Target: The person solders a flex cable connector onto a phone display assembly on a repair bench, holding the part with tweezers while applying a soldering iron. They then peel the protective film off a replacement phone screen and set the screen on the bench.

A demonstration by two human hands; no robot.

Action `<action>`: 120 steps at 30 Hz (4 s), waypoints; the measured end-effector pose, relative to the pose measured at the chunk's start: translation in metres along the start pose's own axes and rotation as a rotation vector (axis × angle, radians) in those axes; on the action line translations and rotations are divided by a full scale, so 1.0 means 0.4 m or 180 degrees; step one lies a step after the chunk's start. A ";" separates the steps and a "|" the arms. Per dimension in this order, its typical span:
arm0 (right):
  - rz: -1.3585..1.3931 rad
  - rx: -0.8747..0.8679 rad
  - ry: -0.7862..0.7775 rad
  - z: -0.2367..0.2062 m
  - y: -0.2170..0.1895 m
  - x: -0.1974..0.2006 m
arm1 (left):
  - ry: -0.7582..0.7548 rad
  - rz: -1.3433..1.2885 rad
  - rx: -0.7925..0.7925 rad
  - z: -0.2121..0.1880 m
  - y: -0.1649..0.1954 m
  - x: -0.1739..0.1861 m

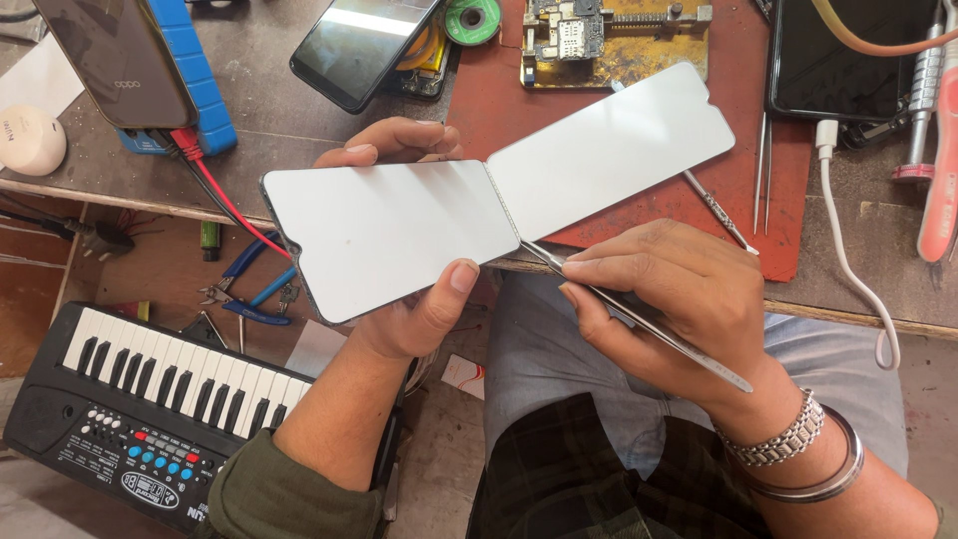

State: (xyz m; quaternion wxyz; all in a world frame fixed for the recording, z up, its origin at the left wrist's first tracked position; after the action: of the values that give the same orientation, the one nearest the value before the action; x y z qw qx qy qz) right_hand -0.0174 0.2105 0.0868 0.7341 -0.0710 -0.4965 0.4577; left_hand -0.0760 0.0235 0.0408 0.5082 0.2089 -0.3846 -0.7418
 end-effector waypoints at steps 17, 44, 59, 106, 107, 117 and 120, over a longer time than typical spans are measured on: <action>-0.0063 0.0138 0.0013 0.004 -0.007 -0.001 | -0.0026 0.0155 -0.0011 0.005 0.005 0.000; -0.0057 0.0047 0.0043 -0.010 0.010 -0.004 | -0.0083 0.0630 0.0028 0.008 0.004 -0.009; -0.0089 -0.0014 0.0103 -0.013 0.013 -0.003 | -0.0060 0.0698 0.0090 0.009 -0.001 -0.008; 0.0048 -0.0001 0.0069 -0.007 0.007 0.004 | -0.0005 0.0742 0.0073 0.003 -0.007 -0.005; 0.0088 -0.0002 0.0070 -0.009 0.008 0.005 | -0.0005 0.0770 0.0065 0.004 -0.006 -0.005; 0.0187 0.0006 0.0145 -0.013 0.010 0.012 | 0.0007 0.0804 0.0072 0.003 -0.007 -0.008; 0.0075 -0.0018 0.0098 -0.008 0.007 0.008 | -0.0008 0.0788 0.0076 0.001 -0.008 -0.008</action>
State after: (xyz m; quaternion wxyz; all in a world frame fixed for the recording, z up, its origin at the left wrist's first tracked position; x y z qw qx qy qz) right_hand -0.0164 0.2154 0.0858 0.7360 -0.0859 -0.4856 0.4638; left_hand -0.0768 0.0273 0.0382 0.5929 0.1649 -0.4169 -0.6689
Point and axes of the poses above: each hand's wrist, its own z-axis towards the middle knuckle, its own x-axis out of the back of the hand, y = z × x, the point moved 10 cm from there along z, towards the middle knuckle, and after that the axes turned 10 degrees about -y, right-handed, at the moved point
